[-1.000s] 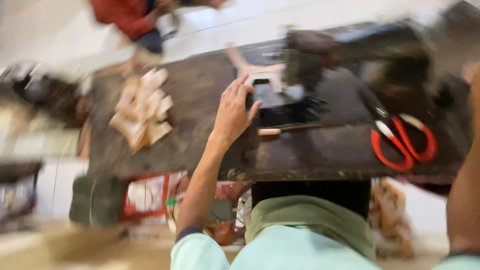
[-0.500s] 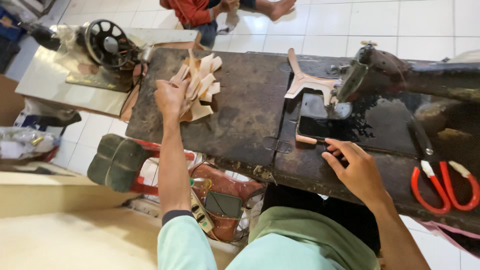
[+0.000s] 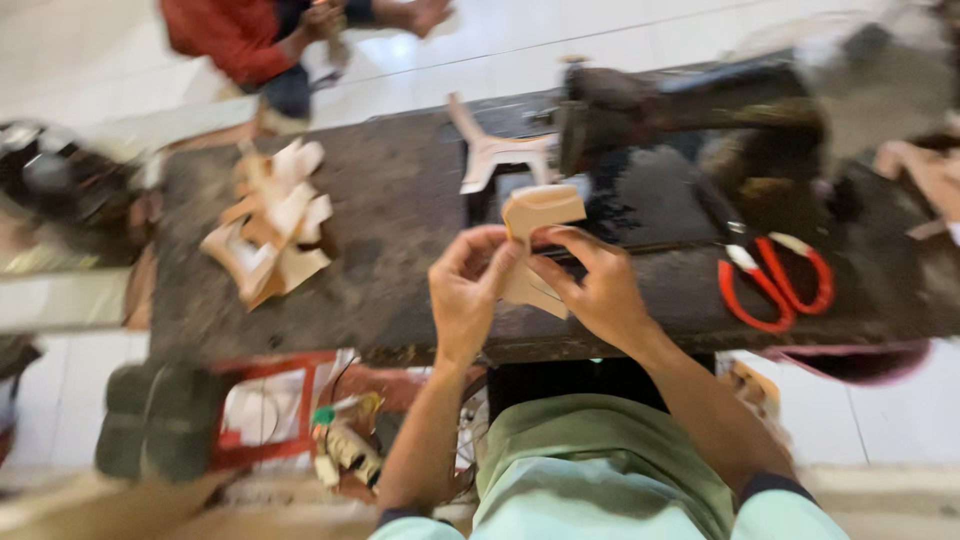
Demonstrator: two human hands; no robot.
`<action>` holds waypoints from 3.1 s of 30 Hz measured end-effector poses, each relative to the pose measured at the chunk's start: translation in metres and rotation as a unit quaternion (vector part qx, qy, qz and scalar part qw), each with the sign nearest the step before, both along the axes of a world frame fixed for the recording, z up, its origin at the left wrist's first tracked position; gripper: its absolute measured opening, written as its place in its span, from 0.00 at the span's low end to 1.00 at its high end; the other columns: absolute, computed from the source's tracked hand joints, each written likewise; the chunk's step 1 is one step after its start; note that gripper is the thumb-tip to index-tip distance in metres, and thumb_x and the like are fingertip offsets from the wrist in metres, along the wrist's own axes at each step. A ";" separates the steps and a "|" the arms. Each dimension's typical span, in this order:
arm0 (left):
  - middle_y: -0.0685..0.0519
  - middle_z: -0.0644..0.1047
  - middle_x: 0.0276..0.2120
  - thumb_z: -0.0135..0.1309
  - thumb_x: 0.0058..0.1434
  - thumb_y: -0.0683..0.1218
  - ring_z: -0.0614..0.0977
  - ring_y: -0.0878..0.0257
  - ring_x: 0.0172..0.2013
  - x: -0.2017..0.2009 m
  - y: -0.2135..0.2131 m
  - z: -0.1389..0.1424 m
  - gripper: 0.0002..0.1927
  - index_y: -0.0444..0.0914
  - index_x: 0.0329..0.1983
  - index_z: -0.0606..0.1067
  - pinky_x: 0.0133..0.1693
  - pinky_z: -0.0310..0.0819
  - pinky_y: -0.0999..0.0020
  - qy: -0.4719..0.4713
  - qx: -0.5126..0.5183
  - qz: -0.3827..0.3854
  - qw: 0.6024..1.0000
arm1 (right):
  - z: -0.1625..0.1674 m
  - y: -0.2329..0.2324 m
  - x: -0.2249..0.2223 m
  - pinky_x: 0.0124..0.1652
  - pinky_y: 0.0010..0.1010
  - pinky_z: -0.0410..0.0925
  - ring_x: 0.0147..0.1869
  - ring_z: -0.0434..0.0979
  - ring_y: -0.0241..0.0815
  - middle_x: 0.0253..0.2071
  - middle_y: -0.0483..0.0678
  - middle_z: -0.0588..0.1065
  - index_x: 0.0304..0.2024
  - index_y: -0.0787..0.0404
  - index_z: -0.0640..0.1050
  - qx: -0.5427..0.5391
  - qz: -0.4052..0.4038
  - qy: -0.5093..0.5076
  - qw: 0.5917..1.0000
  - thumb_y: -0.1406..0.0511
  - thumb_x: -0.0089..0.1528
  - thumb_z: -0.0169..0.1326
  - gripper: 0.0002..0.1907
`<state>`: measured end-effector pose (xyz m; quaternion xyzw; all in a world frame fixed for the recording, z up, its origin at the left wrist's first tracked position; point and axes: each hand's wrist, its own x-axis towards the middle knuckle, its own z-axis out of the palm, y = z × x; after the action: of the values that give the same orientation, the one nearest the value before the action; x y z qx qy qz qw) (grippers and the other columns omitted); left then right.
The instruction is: The person uses a manual sewing machine to stitch beige shoe parts, feeding each piece under the needle and guiding it through the machine. They trim excess thread with scissors and place finished pieces on the table, repeating the process with multiple parts.
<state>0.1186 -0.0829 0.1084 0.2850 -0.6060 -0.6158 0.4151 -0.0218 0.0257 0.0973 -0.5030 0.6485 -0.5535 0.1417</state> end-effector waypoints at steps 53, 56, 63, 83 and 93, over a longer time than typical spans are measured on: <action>0.43 0.77 0.51 0.59 0.67 0.38 0.82 0.54 0.48 -0.039 -0.011 -0.036 0.11 0.31 0.51 0.77 0.46 0.83 0.67 -0.162 -0.355 -0.105 0.915 | -0.036 -0.030 -0.122 0.36 0.27 0.72 0.38 0.80 0.34 0.34 0.48 0.80 0.36 0.63 0.74 0.180 0.115 -0.080 0.974 0.63 0.57 0.68 0.16; 0.46 0.76 0.49 0.60 0.59 0.37 0.79 0.51 0.52 -0.047 -0.039 -0.033 0.15 0.31 0.49 0.77 0.53 0.77 0.59 -0.176 -0.558 -0.196 0.787 | -0.030 -0.049 -0.129 0.37 0.29 0.73 0.37 0.82 0.35 0.33 0.48 0.80 0.36 0.64 0.74 0.189 0.148 0.049 0.970 0.61 0.56 0.69 0.19; 0.44 0.76 0.53 0.58 0.59 0.37 0.77 0.50 0.59 -0.050 -0.044 -0.046 0.12 0.31 0.45 0.76 0.60 0.73 0.60 -0.164 -0.590 -0.182 0.770 | -0.025 -0.050 -0.142 0.38 0.34 0.71 0.38 0.79 0.43 0.32 0.47 0.78 0.40 0.59 0.82 0.154 0.156 0.159 0.963 0.59 0.55 0.69 0.15; 0.43 0.76 0.52 0.57 0.62 0.36 0.78 0.48 0.58 -0.070 -0.057 -0.036 0.10 0.31 0.46 0.75 0.59 0.75 0.58 -0.171 -0.514 -0.192 0.818 | -0.031 -0.090 -0.181 0.53 0.21 0.70 0.59 0.69 0.27 0.57 0.40 0.70 0.64 0.62 0.65 -0.080 0.175 -0.131 0.973 0.75 0.66 0.57 0.26; 0.41 0.76 0.55 0.58 0.64 0.38 0.77 0.46 0.59 -0.077 -0.062 -0.042 0.10 0.30 0.47 0.74 0.60 0.74 0.58 -0.189 -0.494 -0.194 0.827 | -0.043 -0.084 -0.182 0.52 0.26 0.68 0.53 0.69 0.31 0.51 0.43 0.73 0.62 0.65 0.72 0.018 0.095 -0.023 0.995 0.70 0.67 0.54 0.20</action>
<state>0.0417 -0.1453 0.0662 0.0292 -0.9384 -0.2367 0.2500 -0.2036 -0.0587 0.0543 -0.5470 0.6045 -0.5368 0.2174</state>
